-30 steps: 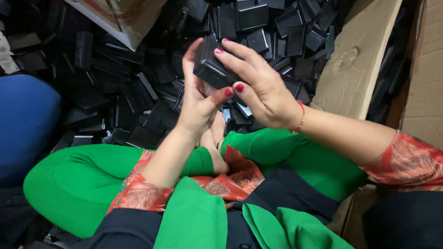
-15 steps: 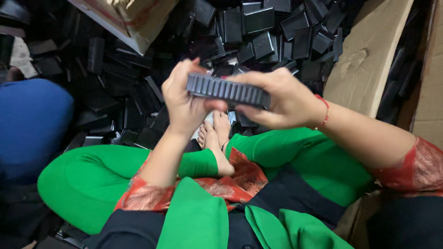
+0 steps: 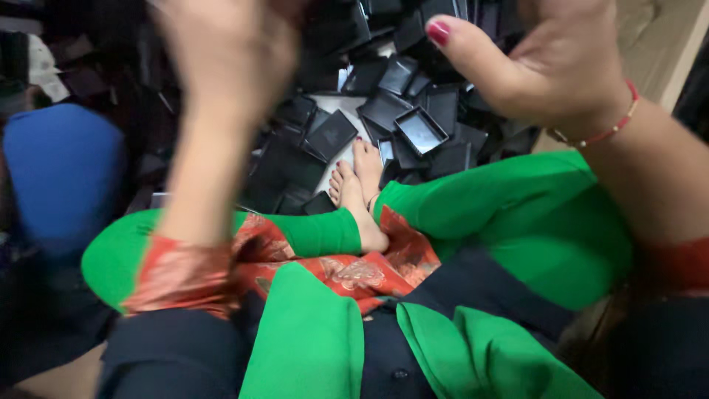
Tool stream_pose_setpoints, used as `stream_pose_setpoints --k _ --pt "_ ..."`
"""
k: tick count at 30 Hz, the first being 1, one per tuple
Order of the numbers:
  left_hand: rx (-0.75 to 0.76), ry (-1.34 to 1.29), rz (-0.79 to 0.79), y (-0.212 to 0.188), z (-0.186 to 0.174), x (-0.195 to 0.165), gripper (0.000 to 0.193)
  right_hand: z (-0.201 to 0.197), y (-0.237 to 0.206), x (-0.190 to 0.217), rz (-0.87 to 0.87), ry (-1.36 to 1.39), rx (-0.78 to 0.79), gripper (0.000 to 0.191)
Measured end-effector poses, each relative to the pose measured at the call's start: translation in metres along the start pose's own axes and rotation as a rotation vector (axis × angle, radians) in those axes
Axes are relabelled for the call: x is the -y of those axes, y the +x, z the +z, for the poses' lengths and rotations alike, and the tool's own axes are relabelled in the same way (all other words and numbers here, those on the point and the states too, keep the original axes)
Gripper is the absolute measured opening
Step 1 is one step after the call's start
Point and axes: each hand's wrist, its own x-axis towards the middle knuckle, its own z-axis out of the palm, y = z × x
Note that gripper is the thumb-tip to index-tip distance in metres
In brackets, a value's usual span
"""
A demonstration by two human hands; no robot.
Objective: The person sits cross-legged on the floor and repeatedly picks up small black plastic cases from a large pile. They open each case to inspect the interior, then place it back into the pile. Another person is visible nearby doing the same task.
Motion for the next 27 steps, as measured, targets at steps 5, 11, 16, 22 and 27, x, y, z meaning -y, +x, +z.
stream_pose_setpoints --k 5,11,16,22,27 --pt "0.754 -0.346 -0.361 -0.096 0.099 -0.104 0.089 -0.004 -0.006 -0.005 -0.010 -0.079 0.045 0.022" --pt "0.844 0.055 -0.236 -0.177 0.133 -0.116 0.096 0.004 0.001 -0.013 -0.091 -0.101 0.065 0.030" --pt "1.129 -0.275 -0.772 -0.151 0.126 -0.110 0.099 0.011 0.010 -0.015 -0.100 -0.118 0.141 0.042" --pt "0.599 -1.382 -0.432 -0.045 0.068 -0.082 0.080 0.018 0.034 -0.006 -0.074 -0.161 0.323 0.084" --pt "0.365 -1.718 -0.522 -0.005 0.043 -0.064 0.061 0.016 0.036 0.005 -0.058 -0.177 0.366 0.074"
